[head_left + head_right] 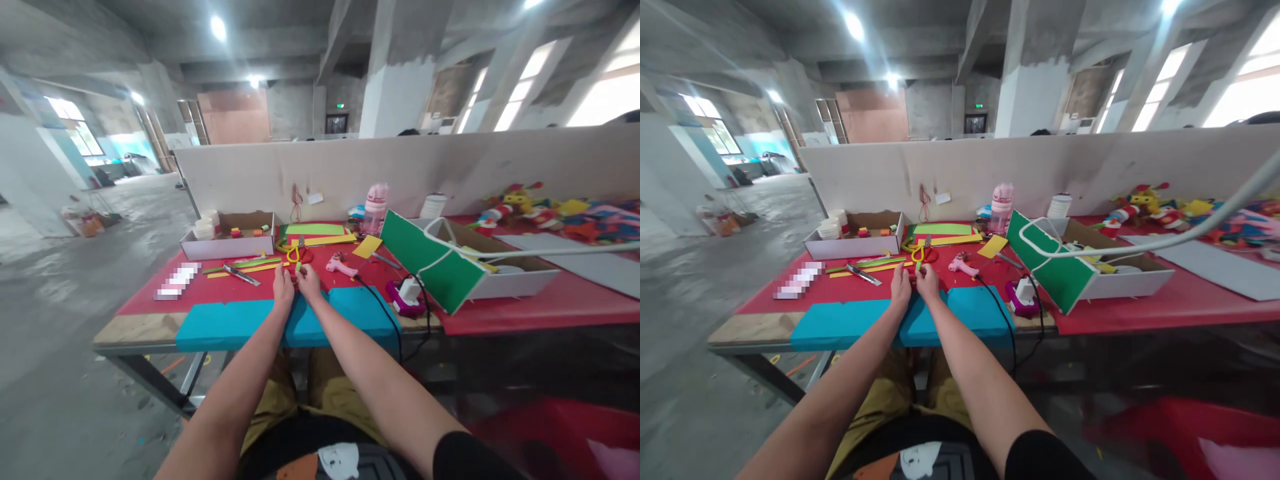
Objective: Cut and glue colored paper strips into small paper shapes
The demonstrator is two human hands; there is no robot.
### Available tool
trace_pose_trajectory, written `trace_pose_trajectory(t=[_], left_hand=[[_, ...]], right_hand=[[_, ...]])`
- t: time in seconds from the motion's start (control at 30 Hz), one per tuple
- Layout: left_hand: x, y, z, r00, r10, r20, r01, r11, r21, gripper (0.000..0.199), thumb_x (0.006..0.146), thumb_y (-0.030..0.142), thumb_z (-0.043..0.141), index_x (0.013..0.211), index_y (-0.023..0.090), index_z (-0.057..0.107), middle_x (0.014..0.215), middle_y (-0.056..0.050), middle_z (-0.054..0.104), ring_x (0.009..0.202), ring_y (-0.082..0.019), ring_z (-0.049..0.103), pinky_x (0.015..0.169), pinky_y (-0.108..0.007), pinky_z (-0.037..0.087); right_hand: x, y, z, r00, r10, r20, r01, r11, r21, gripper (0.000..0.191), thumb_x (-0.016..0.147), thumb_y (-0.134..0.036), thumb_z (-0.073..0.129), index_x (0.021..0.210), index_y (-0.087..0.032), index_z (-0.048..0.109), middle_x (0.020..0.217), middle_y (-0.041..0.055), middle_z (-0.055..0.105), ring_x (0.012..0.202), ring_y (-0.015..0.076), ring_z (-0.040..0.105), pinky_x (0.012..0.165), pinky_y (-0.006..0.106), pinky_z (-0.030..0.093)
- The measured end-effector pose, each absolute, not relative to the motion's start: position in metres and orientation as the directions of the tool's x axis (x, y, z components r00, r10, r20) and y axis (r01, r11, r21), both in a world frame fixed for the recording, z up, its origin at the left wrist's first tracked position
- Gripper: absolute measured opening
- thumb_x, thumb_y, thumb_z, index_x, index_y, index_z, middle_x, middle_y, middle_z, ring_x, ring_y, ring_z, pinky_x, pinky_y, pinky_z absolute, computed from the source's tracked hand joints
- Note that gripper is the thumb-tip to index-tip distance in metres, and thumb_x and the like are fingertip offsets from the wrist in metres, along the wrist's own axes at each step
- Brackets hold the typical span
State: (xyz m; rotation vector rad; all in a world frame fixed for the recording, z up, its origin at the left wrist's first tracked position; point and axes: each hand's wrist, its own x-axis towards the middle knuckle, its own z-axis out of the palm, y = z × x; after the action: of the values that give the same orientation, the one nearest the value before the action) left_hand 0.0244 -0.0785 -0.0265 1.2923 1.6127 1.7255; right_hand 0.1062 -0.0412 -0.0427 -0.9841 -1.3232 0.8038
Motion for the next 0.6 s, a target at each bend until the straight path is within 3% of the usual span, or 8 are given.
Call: trace_pose_trajectory(t=[0.1,0.3,0.6], left_hand=[[0.024,-0.075,-0.027,-0.463,0.827,0.319,0.251,-0.223,0.942,0.041,0.090,0.026,0.042,0.129,0.017,0.050,0.128,-0.012,0.058,0.114,-0.023,0.056,0.096,-0.034,0.044],[0.021,-0.064,-0.038,-0.428,0.868,0.254,0.117,-0.226,0.967,0.039,0.088,0.032,0.048,0.126,0.021,0.052,0.102,-0.008,0.069,0.094,-0.020,0.065,0.085,-0.034,0.050],[0.025,-0.065,-0.029,-0.328,0.937,0.118,-0.306,-0.224,0.925,0.038,0.069,0.027,0.071,0.103,0.016,0.056,0.070,0.000,0.064,0.062,-0.013,0.063,0.063,-0.026,0.050]], right_hand=[[0.106,-0.041,-0.042,0.103,0.933,0.345,-0.051,0.352,-0.935,0.020,0.074,-0.041,0.058,0.078,-0.022,0.054,0.076,0.0017,0.065,0.074,0.0181,0.061,0.065,0.029,0.049],[0.105,-0.034,-0.043,0.092,0.944,0.317,-0.126,0.327,-0.937,0.023,0.071,-0.041,0.058,0.080,-0.020,0.055,0.071,0.0006,0.064,0.058,0.0152,0.058,0.054,0.027,0.048],[0.108,-0.036,-0.041,0.094,0.946,0.310,-0.157,0.321,-0.934,0.025,0.070,-0.043,0.057,0.078,-0.019,0.057,0.066,0.0005,0.064,0.060,0.0158,0.059,0.056,0.027,0.047]])
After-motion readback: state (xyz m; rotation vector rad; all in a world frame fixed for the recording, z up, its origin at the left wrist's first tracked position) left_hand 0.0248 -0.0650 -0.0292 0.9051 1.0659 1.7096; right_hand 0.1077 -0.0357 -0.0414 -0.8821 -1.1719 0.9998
